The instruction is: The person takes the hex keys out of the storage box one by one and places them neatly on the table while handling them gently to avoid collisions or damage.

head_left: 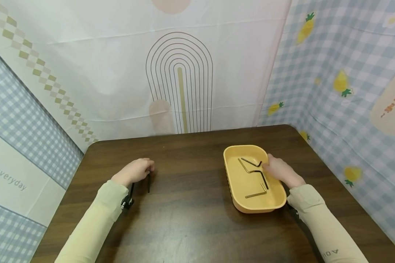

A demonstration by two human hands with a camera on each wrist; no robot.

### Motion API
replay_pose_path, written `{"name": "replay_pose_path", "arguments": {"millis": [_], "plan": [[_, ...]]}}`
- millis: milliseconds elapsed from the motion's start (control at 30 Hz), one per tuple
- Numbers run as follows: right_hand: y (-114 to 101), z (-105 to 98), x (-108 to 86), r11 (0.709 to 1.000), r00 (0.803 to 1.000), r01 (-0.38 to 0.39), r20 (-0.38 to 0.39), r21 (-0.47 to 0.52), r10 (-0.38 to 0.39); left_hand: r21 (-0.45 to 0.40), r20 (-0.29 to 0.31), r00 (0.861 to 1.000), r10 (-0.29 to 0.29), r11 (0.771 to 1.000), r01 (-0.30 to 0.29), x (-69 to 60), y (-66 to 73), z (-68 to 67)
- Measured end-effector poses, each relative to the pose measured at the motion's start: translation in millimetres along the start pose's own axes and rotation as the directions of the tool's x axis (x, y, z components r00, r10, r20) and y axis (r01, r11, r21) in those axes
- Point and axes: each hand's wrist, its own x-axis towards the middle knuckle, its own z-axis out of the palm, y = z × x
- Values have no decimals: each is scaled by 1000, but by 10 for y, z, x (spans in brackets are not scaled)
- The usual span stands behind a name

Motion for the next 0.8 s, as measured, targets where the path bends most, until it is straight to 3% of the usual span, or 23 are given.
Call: {"name": "replay_pose_path", "arguments": {"millis": [367,667,800], "plan": [[-57,-22,-18,999,1000,-4,6,-36,5,-13,-56,997,43,999,-44,333,265,-112],[-60,-29,-11,998,1000,-6,9,-57,6,-3,-77,992,102,995,-103,795,732,-274],[-61,-23,-17,999,1000,-12,23,-50,13,12,-60,990,125,992,-124,999,957,-349]]}}
